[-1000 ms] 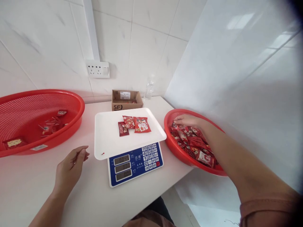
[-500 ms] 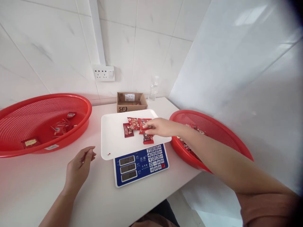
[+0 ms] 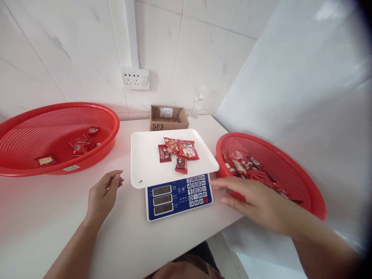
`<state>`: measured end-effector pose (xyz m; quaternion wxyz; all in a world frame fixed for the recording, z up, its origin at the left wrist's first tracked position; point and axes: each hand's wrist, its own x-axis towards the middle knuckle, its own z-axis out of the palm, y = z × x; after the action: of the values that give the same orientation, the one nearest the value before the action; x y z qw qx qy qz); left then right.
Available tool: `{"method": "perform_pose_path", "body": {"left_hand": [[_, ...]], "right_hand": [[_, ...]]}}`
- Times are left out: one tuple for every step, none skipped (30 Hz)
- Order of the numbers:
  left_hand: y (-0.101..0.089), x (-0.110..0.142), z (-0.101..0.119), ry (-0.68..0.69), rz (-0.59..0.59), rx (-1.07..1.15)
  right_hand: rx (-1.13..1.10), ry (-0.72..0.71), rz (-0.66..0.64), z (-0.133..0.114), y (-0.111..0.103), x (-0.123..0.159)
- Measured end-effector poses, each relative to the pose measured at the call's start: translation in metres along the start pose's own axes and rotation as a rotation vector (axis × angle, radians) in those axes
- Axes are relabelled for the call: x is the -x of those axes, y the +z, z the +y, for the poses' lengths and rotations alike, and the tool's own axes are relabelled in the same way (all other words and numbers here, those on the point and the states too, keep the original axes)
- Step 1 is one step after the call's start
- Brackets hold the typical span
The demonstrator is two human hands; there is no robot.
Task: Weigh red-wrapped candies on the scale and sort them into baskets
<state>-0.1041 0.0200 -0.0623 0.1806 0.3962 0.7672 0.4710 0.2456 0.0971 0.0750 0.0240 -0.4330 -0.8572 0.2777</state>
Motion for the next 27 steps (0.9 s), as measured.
{"method": "perform_pose_path", "body": {"left_hand": [[0.0, 0.0, 0.0, -0.001, 0.002, -0.001], [0.0, 0.0, 0.001, -0.002, 0.005, -0.001], [0.001, 0.0, 0.001, -0.004, 0.01, -0.001], [0.001, 0.0, 0.002, -0.004, 0.016, -0.001], [0.001, -0.001, 0.002, -0.004, 0.02, 0.0], [0.002, -0.001, 0.003, -0.003, 0.023, 0.001], [0.002, -0.001, 0.003, -0.002, 0.025, 0.002], [0.002, 0.0, 0.003, 0.0, 0.023, 0.002], [0.002, 0.0, 0.003, 0.001, 0.019, 0.0], [0.002, 0.001, 0.003, 0.001, 0.013, -0.001], [0.002, 0.001, 0.003, -0.001, 0.009, -0.002], [0.002, 0.001, 0.003, -0.002, 0.007, -0.002], [0.002, 0.002, 0.002, -0.005, 0.007, -0.001], [0.002, 0.002, 0.002, -0.008, 0.01, 0.0], [0.002, 0.002, 0.002, -0.012, 0.013, 0.004], [0.002, 0.001, 0.001, -0.015, 0.016, 0.007], [0.002, 0.001, 0.001, -0.018, 0.017, 0.012], [0.003, 0.0, 0.001, -0.021, 0.016, 0.016], [0.003, -0.001, 0.001, -0.024, 0.013, 0.022], [0.003, -0.002, 0.001, -0.025, 0.008, 0.028], [0.004, -0.002, 0.001, -0.026, 0.001, 0.034], [0.004, -0.003, 0.001, -0.025, -0.006, 0.041], [0.005, -0.004, 0.002, -0.023, -0.014, 0.048], [0.006, -0.004, 0.002, -0.02, -0.021, 0.055], [0.006, -0.004, 0.001, -0.016, -0.028, 0.062], [0.007, -0.004, 0.001, -0.011, -0.034, 0.071], [0.008, -0.004, 0.001, -0.005, -0.04, 0.079]], "right_hand": [[-0.053, 0.022, 0.002, 0.007, 0.014, 0.006], [-0.097, 0.058, 0.014, 0.014, 0.029, 0.01], [-0.137, 0.088, 0.046, 0.021, 0.045, 0.011], [-0.166, 0.114, 0.123, 0.028, 0.061, 0.011], [-0.178, 0.135, 0.217, 0.035, 0.077, 0.009], [-0.172, 0.154, 0.342, 0.043, 0.091, 0.007], [-0.165, 0.167, 0.45, 0.05, 0.103, 0.003], [-0.163, 0.19, 0.553, 0.057, 0.113, -0.002], [-0.17, 0.218, 0.639, 0.064, 0.121, -0.006], [-0.192, 0.247, 0.697, 0.07, 0.127, -0.011], [-0.226, 0.272, 0.734, 0.076, 0.133, -0.016], [-0.264, 0.286, 0.754, 0.082, 0.137, -0.021], [-0.301, 0.283, 0.758, 0.086, 0.141, -0.026], [-0.33, 0.268, 0.752, 0.09, 0.144, -0.03], [-0.348, 0.246, 0.747, 0.092, 0.148, -0.033], [-0.355, 0.226, 0.745, 0.094, 0.151, -0.037], [-0.357, 0.211, 0.745, 0.096, 0.153, -0.039], [-0.361, 0.204, 0.746, 0.097, 0.156, -0.041], [-0.372, 0.205, 0.747, 0.098, 0.157, -0.042], [-0.39, 0.212, 0.751, 0.099, 0.158, -0.042], [-0.414, 0.221, 0.754, 0.099, 0.159, -0.043], [-0.437, 0.23, 0.757, 0.1, 0.159, -0.043], [-0.456, 0.237, 0.76, 0.1, 0.159, -0.044], [-0.469, 0.24, 0.761, 0.1, 0.159, -0.045], [-0.477, 0.24, 0.762, 0.1, 0.158, -0.045], [-0.481, 0.237, 0.768, 0.099, 0.157, -0.045], [-0.48, 0.232, 0.773, 0.098, 0.156, -0.045]]}}
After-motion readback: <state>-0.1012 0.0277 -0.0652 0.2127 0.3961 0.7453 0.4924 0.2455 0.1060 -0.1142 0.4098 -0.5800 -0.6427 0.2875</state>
